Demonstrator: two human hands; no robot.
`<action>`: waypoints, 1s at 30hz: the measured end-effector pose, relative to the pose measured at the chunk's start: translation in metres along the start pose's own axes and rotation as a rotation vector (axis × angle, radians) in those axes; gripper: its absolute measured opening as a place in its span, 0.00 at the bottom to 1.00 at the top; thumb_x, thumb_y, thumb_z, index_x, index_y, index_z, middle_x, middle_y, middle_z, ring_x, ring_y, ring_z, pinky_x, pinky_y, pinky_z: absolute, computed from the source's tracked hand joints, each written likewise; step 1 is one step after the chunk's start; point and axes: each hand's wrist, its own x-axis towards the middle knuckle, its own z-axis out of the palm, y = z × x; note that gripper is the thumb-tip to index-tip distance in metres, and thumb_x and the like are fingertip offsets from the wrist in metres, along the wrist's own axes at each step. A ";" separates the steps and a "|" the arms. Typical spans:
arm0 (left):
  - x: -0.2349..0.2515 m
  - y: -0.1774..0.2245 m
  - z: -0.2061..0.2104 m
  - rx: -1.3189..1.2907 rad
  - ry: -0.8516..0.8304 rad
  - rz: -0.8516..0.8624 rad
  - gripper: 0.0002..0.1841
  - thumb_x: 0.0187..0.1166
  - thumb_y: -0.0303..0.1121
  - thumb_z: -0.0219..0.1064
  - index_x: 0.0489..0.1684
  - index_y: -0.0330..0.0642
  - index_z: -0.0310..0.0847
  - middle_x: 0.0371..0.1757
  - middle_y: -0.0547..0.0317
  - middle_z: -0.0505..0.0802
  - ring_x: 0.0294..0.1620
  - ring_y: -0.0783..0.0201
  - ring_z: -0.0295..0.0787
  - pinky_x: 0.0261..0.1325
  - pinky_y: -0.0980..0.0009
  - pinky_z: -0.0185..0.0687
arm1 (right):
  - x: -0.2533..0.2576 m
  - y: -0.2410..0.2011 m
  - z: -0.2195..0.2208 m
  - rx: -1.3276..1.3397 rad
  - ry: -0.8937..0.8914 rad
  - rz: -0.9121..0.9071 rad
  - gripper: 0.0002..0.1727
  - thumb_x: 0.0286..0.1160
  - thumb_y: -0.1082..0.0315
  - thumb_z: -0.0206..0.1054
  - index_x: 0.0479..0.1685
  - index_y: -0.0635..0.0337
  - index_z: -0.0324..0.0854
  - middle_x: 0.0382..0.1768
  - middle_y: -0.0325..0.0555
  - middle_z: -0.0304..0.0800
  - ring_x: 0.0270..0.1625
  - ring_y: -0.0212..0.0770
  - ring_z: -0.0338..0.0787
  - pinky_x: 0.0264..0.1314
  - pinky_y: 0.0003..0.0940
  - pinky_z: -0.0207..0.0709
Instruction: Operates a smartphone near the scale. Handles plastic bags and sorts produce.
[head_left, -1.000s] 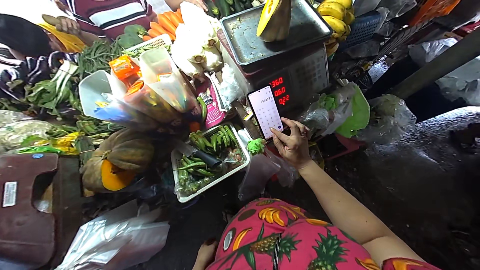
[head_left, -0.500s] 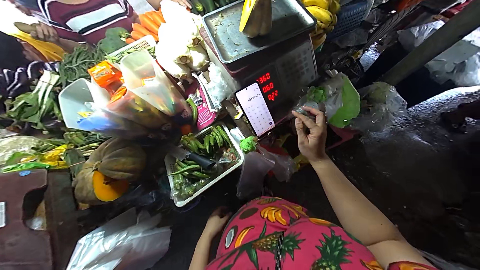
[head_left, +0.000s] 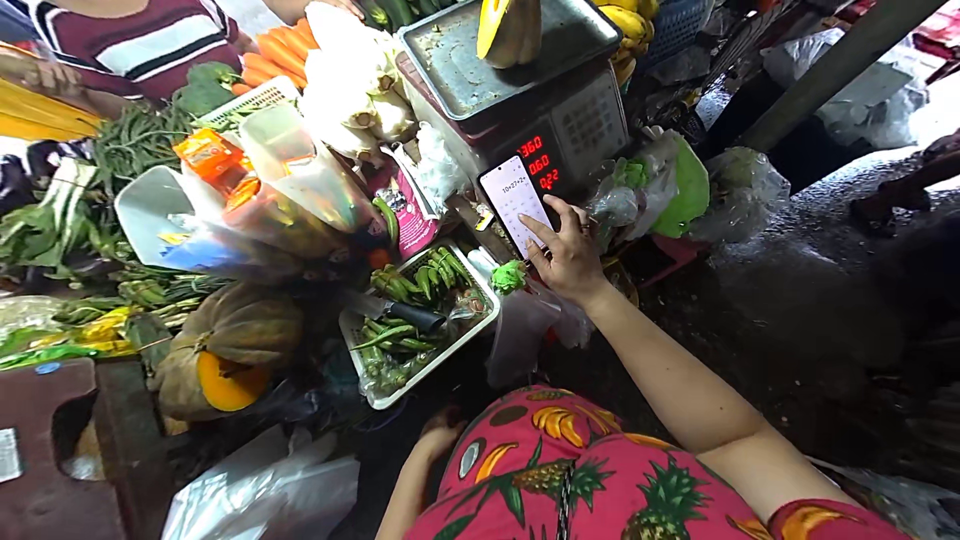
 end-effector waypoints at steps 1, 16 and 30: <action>-0.004 -0.007 0.001 0.001 -0.008 -0.009 0.28 0.85 0.43 0.67 0.81 0.39 0.73 0.71 0.35 0.86 0.76 0.42 0.81 0.82 0.43 0.69 | 0.000 0.000 0.000 -0.017 -0.025 0.017 0.23 0.86 0.52 0.56 0.76 0.37 0.84 0.83 0.58 0.70 0.82 0.62 0.70 0.79 0.64 0.63; 0.020 -0.122 0.020 0.007 -0.041 -0.069 0.30 0.73 0.45 0.77 0.73 0.42 0.81 0.62 0.39 0.92 0.67 0.42 0.88 0.72 0.39 0.78 | -0.035 0.004 0.009 0.009 0.033 0.078 0.24 0.81 0.57 0.55 0.72 0.38 0.87 0.76 0.58 0.78 0.76 0.62 0.75 0.74 0.64 0.66; 0.065 -0.143 0.015 0.072 -0.069 0.073 0.20 0.82 0.42 0.69 0.63 0.38 0.87 0.58 0.41 0.94 0.62 0.45 0.91 0.70 0.41 0.82 | -0.137 0.074 -0.089 0.220 0.279 0.806 0.15 0.84 0.59 0.69 0.45 0.66 0.87 0.38 0.51 0.94 0.41 0.42 0.93 0.51 0.44 0.87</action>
